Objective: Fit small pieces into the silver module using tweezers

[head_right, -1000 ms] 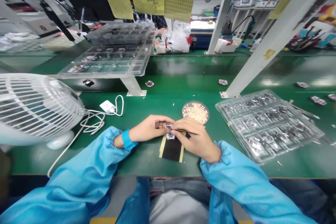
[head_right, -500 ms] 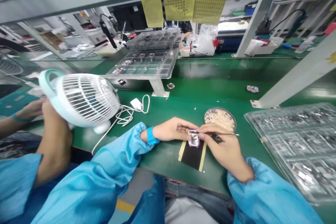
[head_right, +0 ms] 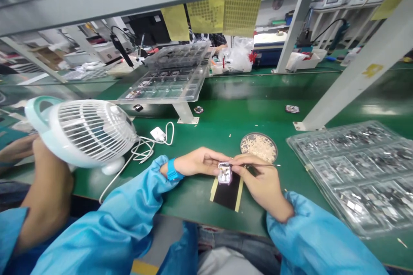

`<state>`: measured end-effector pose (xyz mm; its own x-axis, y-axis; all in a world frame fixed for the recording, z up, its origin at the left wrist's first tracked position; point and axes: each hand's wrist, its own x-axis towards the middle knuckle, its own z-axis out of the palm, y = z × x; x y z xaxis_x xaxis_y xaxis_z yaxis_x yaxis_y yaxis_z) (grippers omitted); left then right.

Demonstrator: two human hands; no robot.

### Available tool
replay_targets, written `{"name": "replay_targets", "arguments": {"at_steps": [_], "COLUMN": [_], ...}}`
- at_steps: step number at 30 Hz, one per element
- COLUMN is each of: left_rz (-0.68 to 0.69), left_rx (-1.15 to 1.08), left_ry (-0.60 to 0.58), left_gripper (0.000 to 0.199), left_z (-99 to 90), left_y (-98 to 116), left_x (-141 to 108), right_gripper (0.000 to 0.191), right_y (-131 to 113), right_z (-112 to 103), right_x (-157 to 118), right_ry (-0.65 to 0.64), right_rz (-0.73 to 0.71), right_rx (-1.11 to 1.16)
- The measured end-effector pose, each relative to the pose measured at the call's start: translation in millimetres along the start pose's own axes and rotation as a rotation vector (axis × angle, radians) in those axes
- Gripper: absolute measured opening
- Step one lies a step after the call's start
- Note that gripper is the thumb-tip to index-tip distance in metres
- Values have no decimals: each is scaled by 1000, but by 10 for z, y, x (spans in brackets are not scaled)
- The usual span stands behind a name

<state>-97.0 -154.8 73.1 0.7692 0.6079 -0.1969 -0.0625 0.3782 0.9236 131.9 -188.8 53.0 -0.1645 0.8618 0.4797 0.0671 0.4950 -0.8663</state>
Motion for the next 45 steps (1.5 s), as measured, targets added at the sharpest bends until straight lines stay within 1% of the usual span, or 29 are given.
{"name": "replay_targets", "arguments": {"at_steps": [8, 12, 15, 21, 26, 33, 37, 40, 43, 45], "left_rz": [-26, -63, -71, -72, -66, -50, -48, -47, -38, -38], "left_rx": [21, 26, 27, 52, 78, 72, 55, 52, 81, 122], "left_ry": [-13, -24, -51, -63, -66, -70, -55, -37, 1, 20], "left_gripper": [55, 58, 56, 53, 55, 55, 55, 57, 57, 53], "left_z": [-39, -70, -81, -38, -9, -23, -24, -31, -33, -27], "left_y": [14, 16, 22, 70, 104, 81, 23, -6, 7, 34], "left_x": [-6, -13, -16, -18, -22, -20, 4, 25, 35, 30], "right_gripper": [11, 9, 7, 9, 9, 7, 5, 2, 7, 11], "right_y": [-38, -62, -78, -56, -28, -27, -8, 13, 7, -23], "right_z": [20, 5, -2, 15, 26, 44, 62, 62, 24, -28], "right_x": [13, 31, 36, 18, 4, 15, 7, 8, 25, 29], "right_ry": [8, -43, -71, -44, -38, -7, 12, 12, 43, 63], "right_rz": [-45, -80, -88, -42, -1, 66, 96, 143, 192, 179], "right_rx": [34, 17, 25, 86, 121, 166, 203, 213, 214, 209]}}
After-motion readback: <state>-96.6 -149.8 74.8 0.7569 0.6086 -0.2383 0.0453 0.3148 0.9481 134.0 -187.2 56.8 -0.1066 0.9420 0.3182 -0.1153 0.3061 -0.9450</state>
